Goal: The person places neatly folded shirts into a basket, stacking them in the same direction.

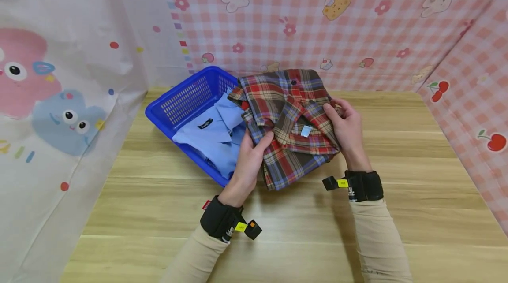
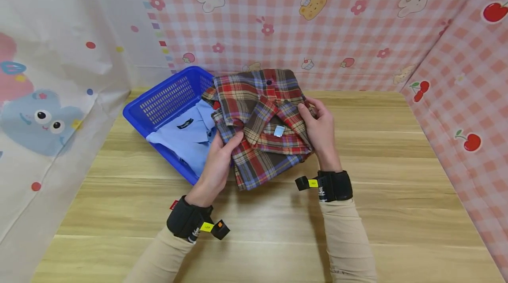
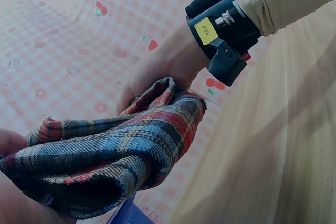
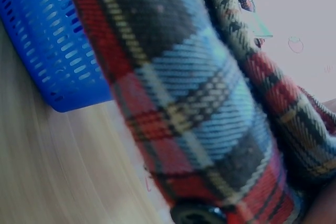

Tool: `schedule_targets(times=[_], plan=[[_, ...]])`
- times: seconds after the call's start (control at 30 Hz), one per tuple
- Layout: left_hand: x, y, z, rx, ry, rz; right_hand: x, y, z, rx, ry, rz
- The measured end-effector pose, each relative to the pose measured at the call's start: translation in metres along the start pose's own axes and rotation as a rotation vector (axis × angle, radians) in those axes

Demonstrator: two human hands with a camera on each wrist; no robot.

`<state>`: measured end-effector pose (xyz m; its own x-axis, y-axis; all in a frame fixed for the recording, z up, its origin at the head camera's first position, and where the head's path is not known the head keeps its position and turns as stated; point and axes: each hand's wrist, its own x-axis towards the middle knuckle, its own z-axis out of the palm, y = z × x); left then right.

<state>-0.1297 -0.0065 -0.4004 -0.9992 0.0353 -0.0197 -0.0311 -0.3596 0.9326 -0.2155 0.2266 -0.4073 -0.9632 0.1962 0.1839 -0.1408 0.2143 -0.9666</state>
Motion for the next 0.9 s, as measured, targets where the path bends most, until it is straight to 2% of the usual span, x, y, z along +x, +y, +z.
schedule_targets(times=[0.33, 0.67, 0.9], plan=[[-0.002, 0.005, -0.011, 0.008, 0.026, 0.005, 0.002, -0.003, 0.012, 0.018, -0.034, -0.029], [-0.007, 0.010, -0.020, 0.011, 0.090, 0.008, 0.003, -0.011, 0.027, 0.028, -0.068, -0.058], [-0.008, 0.013, -0.029, 0.003, 0.099, 0.028, 0.003, -0.014, 0.037, 0.032, -0.105, -0.078]])
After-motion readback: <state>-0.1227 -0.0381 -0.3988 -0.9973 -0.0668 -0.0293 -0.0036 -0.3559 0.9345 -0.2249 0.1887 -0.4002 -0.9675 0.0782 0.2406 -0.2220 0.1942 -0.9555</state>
